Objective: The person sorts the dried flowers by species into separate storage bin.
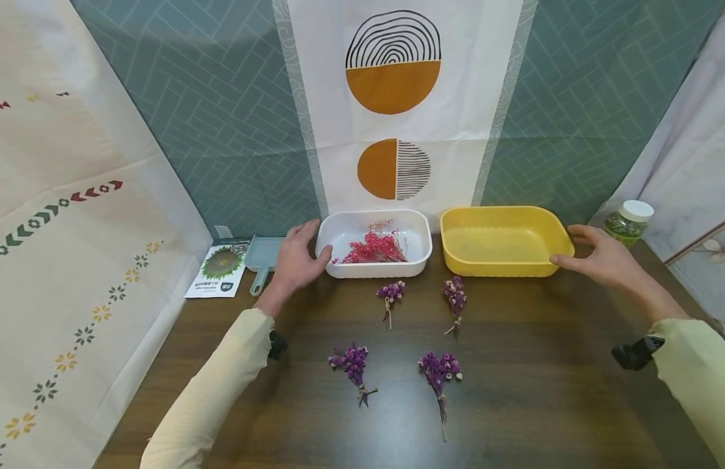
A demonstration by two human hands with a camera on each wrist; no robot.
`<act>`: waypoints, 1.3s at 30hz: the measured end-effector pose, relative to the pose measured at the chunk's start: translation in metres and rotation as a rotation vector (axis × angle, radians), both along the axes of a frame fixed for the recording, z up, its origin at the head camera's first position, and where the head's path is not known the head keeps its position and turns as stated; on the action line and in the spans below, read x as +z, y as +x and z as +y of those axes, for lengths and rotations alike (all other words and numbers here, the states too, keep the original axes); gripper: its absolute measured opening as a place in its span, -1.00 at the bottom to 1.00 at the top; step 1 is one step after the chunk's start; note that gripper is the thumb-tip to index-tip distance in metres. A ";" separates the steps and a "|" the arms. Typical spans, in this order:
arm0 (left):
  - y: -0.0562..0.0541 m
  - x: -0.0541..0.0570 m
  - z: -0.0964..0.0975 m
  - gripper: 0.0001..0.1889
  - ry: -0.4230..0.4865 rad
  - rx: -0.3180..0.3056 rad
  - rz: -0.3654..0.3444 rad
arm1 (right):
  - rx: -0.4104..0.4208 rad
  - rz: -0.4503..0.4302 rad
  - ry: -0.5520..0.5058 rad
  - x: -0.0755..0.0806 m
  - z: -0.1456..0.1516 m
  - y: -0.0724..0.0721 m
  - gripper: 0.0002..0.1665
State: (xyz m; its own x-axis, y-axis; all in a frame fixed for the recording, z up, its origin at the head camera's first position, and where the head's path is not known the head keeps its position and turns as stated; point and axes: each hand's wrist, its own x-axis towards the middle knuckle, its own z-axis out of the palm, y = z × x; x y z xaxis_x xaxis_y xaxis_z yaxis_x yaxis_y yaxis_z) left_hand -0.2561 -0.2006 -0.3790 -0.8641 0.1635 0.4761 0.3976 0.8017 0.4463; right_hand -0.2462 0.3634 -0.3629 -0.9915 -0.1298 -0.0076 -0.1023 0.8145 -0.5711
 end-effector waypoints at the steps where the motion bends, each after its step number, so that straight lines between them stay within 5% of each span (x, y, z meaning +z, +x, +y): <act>1: 0.007 0.002 0.004 -0.47 0.050 -0.001 0.054 | 0.003 -0.014 -0.004 -0.001 0.001 -0.001 0.21; 4: 0.028 0.008 0.021 -0.72 0.216 -0.038 0.132 | 0.019 -0.048 -0.023 -0.005 0.003 -0.006 0.27; 6: 0.041 0.009 0.032 -0.80 0.300 -0.070 0.111 | 0.027 -0.066 -0.040 -0.008 0.003 -0.008 0.30; 16: 0.081 -0.001 0.070 -0.81 0.317 -0.157 -0.256 | 0.018 -0.081 -0.062 -0.017 -0.001 -0.017 0.36; 22: 0.084 -0.006 0.081 -0.71 0.270 -0.194 -0.456 | -0.022 -0.052 -0.048 -0.022 -0.003 -0.018 0.35; 27: 0.083 -0.010 0.088 -0.59 0.202 -0.166 -0.545 | -0.034 -0.048 -0.074 -0.027 -0.003 -0.017 0.34; 39: 0.070 -0.023 0.102 -0.41 0.091 -0.118 -0.557 | -0.045 -0.087 -0.115 -0.029 -0.004 -0.016 0.36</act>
